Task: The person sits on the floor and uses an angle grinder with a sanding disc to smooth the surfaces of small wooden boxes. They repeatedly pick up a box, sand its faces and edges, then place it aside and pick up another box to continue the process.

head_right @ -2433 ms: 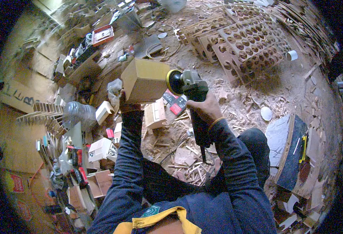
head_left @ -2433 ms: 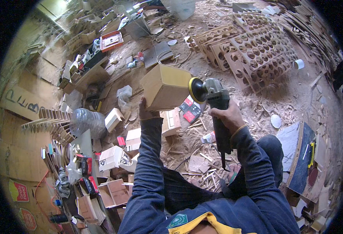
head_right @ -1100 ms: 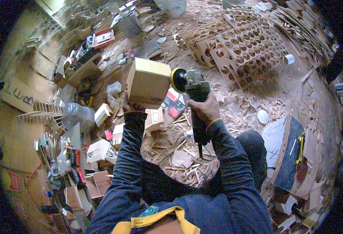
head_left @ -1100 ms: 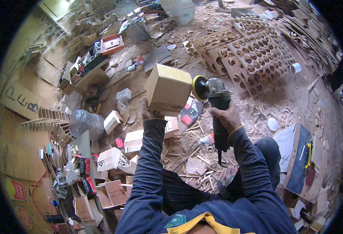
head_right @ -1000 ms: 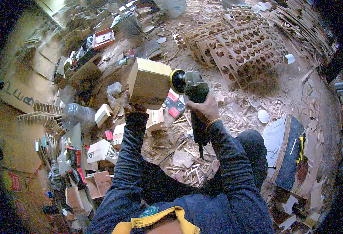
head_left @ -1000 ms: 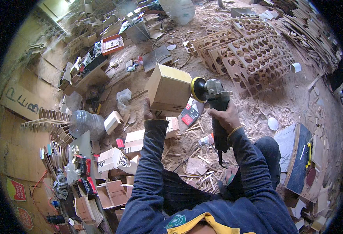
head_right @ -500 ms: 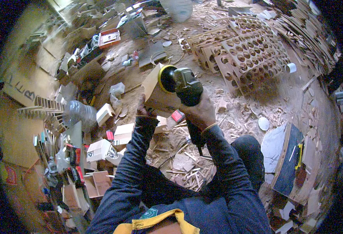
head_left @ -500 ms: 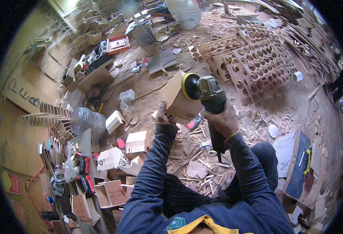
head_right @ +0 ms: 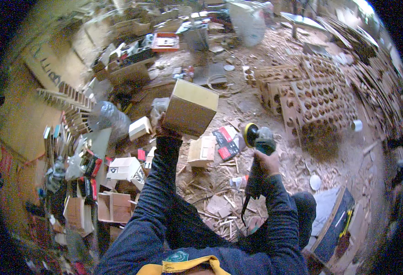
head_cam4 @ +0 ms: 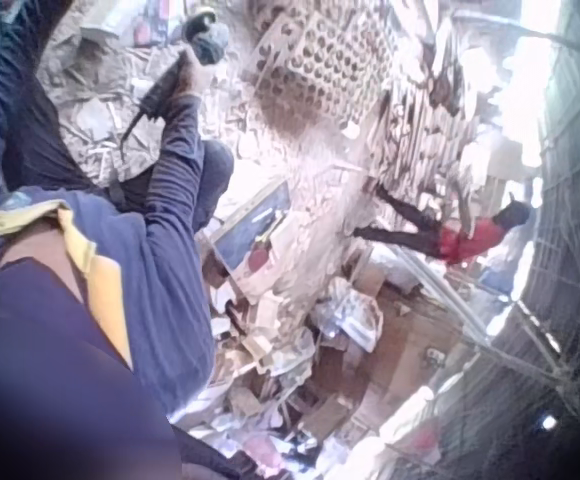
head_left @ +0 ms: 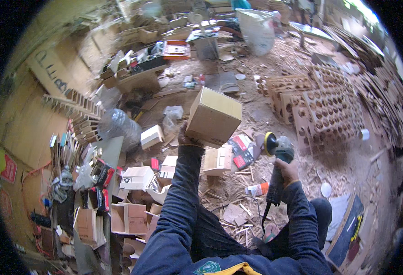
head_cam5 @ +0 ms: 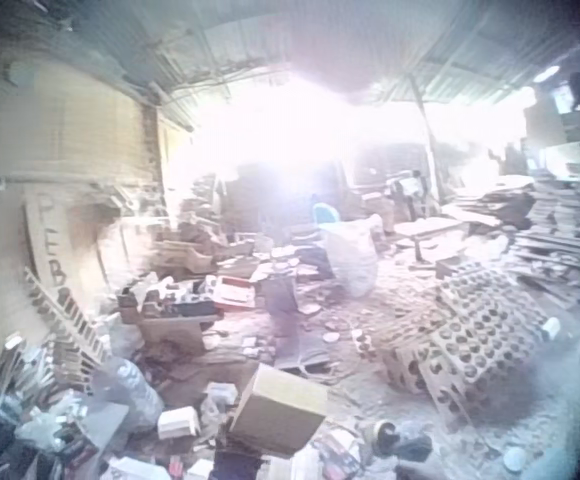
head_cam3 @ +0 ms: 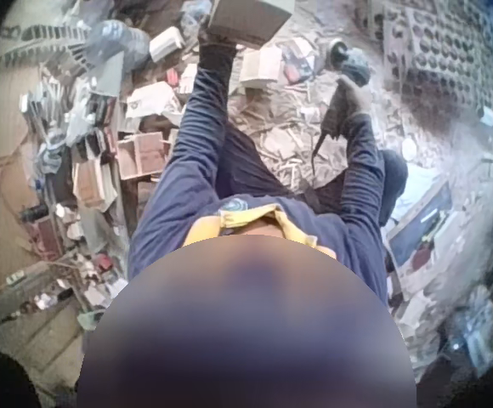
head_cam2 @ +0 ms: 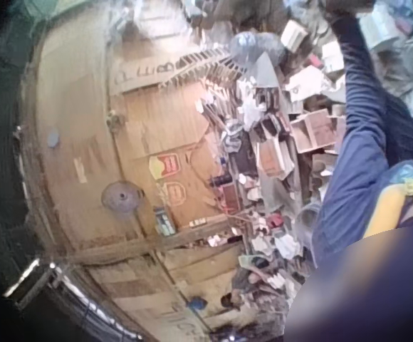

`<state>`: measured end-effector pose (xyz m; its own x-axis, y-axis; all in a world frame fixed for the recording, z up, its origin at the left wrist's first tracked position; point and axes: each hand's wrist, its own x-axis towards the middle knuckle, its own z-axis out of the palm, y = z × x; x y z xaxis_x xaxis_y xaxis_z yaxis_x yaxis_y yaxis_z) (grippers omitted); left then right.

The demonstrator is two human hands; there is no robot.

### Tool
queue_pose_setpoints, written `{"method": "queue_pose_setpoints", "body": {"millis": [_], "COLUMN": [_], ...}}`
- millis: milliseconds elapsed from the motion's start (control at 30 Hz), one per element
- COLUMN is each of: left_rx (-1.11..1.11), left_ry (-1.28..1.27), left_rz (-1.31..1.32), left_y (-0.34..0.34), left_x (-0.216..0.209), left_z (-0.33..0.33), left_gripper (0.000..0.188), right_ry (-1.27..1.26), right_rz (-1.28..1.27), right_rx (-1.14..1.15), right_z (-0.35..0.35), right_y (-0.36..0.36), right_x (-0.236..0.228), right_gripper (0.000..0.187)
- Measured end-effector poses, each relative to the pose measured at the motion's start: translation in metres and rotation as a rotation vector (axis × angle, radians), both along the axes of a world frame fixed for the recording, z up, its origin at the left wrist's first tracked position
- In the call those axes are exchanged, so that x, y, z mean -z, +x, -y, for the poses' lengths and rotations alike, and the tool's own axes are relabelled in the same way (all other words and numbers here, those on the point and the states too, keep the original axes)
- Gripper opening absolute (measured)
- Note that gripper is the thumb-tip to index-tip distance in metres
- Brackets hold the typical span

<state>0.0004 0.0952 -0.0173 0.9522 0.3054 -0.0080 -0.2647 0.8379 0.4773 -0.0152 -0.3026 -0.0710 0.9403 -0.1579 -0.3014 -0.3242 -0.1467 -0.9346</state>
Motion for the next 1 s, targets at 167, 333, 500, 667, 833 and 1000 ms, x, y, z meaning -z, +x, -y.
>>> {"method": "queue_pose_setpoints", "body": {"millis": [167, 333, 500, 667, 833, 1000], "left_rx": [-0.162, -0.561, -0.84, -0.811, -0.81, -0.959], "left_ry": [0.02, 0.046, -0.019, -0.268, -0.295, 0.263], "left_rz": [-0.021, -0.327, -0.519, -0.361, -0.314, -0.876], "left_y": [0.004, 0.002, 0.027, 0.082, 0.102, 0.077], "left_x": [0.006, 0.041, 0.093, 0.151, 0.194, 0.243], "left_z": [-0.052, -0.128, -0.22, -0.311, -0.394, -0.376], "left_gripper": [0.052, 0.046, 0.061, 0.066, 0.098, 0.077], "right_ry": [0.246, 0.158, 0.203, 0.193, 0.114, 0.074], "right_rz": [0.068, 0.055, -0.061, -0.09, -0.089, -0.101], "right_rx": [-0.068, -0.086, -0.15, -0.087, -0.022, 0.025], "right_z": [-0.003, -0.002, 0.007, 0.008, 0.016, 0.014], "right_y": [-0.012, -0.015, -0.021, -0.028, -0.04, -0.056], "right_x": [-0.017, -0.019, -0.03, -0.043, -0.056, -0.07], "right_gripper": [0.031, 0.02, 0.02, 0.025, 0.033, 0.03]}}
